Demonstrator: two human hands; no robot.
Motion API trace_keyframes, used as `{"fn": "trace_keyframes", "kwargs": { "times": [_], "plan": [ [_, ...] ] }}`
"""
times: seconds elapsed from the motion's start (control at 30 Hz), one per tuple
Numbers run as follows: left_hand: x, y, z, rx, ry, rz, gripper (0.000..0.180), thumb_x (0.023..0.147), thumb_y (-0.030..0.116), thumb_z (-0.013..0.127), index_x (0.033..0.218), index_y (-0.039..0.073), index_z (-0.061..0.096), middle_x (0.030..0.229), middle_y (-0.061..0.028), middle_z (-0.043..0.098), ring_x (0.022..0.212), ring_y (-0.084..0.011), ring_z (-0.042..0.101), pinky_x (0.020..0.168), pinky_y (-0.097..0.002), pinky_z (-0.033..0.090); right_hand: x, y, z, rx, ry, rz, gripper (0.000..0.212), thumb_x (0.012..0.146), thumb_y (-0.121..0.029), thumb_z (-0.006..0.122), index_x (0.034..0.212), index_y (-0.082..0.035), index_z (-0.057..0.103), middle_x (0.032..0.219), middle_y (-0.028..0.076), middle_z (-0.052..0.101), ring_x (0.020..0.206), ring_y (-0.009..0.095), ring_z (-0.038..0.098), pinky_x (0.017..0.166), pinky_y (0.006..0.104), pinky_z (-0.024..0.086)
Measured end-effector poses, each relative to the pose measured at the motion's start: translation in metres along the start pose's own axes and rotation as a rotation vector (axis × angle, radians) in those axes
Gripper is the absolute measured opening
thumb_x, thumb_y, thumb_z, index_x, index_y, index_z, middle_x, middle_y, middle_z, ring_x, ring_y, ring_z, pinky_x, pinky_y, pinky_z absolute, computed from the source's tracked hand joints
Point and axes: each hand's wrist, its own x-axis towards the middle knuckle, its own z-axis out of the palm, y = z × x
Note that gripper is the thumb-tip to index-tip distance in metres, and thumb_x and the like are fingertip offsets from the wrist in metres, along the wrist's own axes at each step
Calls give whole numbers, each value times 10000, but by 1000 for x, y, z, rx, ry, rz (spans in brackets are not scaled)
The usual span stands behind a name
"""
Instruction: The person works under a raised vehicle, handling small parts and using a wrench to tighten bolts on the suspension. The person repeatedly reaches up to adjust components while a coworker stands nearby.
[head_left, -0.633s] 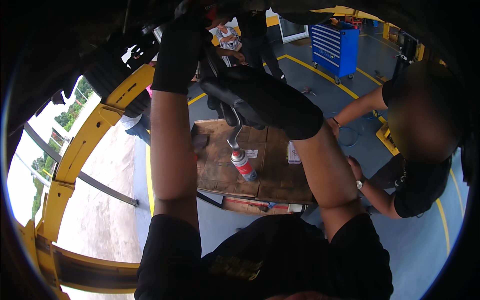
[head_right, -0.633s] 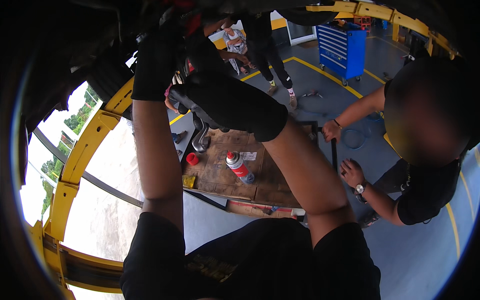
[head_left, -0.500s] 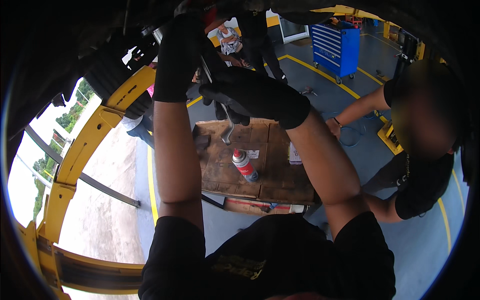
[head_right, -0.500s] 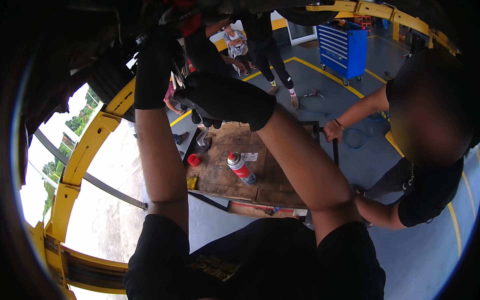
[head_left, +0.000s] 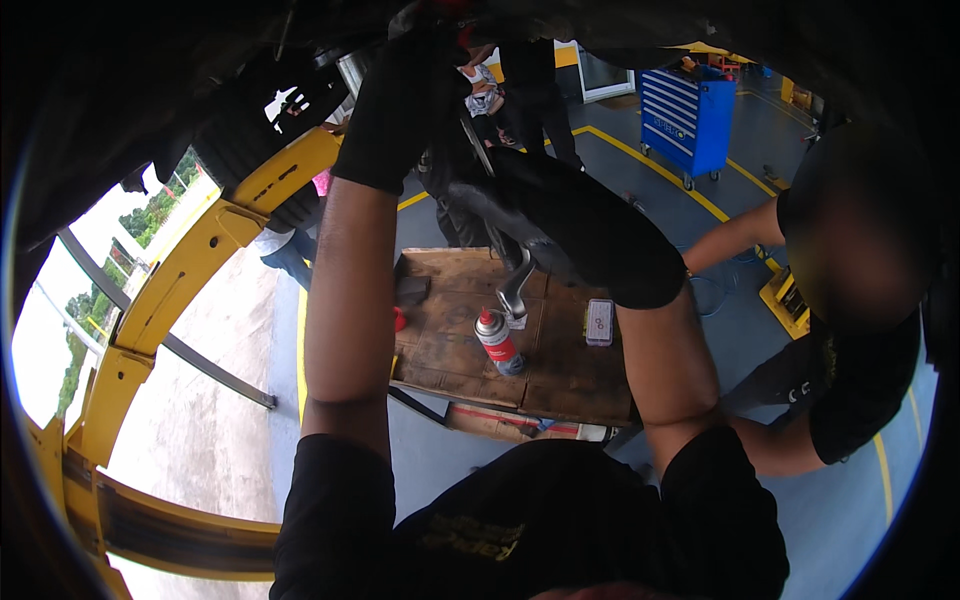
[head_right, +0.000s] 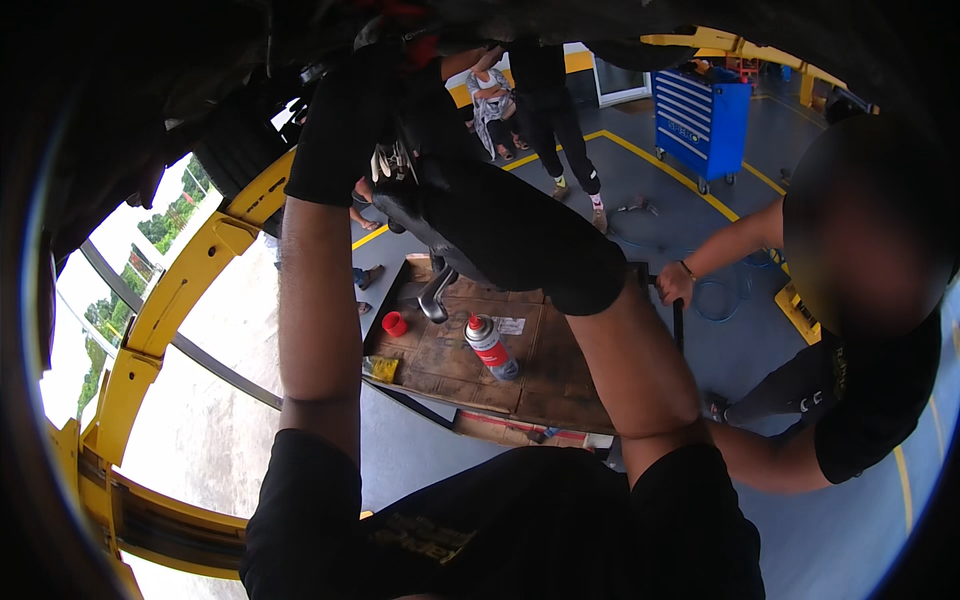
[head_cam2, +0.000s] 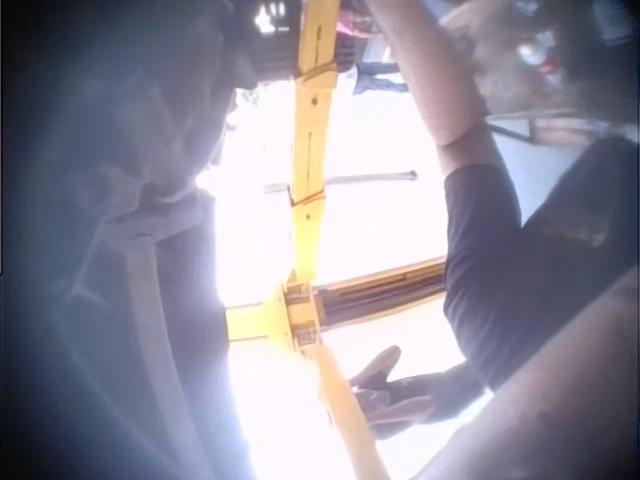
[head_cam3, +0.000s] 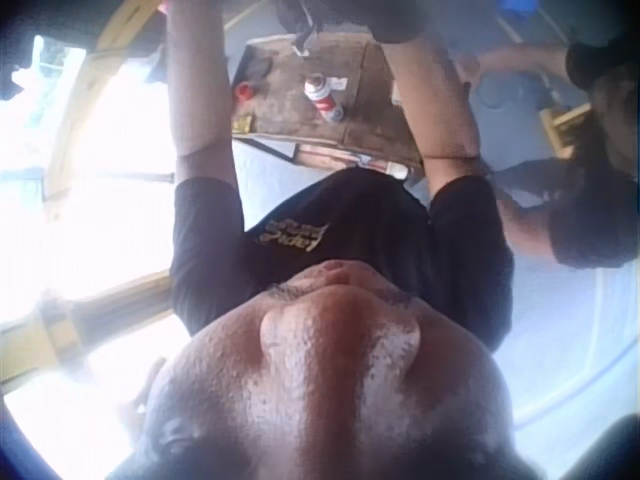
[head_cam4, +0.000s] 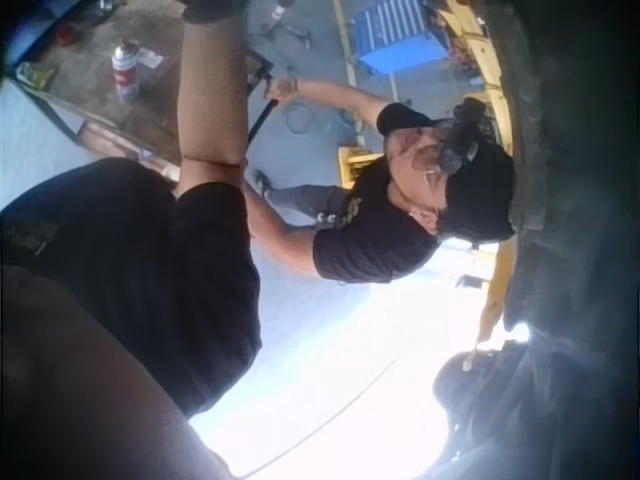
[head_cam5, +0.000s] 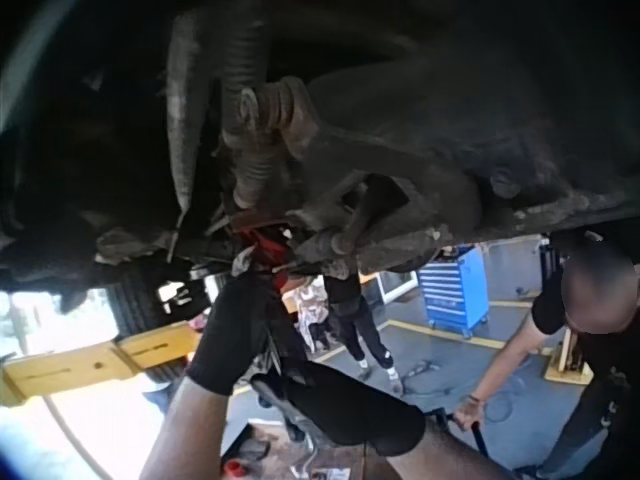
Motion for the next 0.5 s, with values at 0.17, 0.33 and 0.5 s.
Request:
{"fn": "trace_keyframes", "kwargs": {
  "times": [0.17, 0.33, 0.5],
  "plan": [
    [1, -2, 0, -8, -63, -34, 241, 879, 89, 620, 1096, -7, 661, 935, -229, 682, 893, -425, 657, 774, -487, 532, -6, -1, -10, 277, -193, 150, 390, 1054, -70, 524, 1441, -43, 565, 1350, 119, 656, 1157, 173, 659, 970, 283, 505],
    [2, 12, -15, -132, -17, -100, 237, 827, 49, 621, 1054, 25, 689, 904, -183, 688, 854, -373, 676, 757, -424, 536, 37, -26, -20, 606, -290, 790, 313, 1085, -170, 531, 1357, -66, 646, 772, 62, 693, 454, 51, 543, 375, 204, 334],
    [-10, 3, -5, -754, -132, -489, 264, 920, 70, 577, 1172, 19, 636, 884, -204, 679, 773, -384, 674, 656, -452, 525, 18, 3, 8, 678, -139, 602, 286, 1069, -257, 589, 1259, -66, 683, 691, 33, 624, 435, 67, 496, 401, 233, 344]
  ]
}}
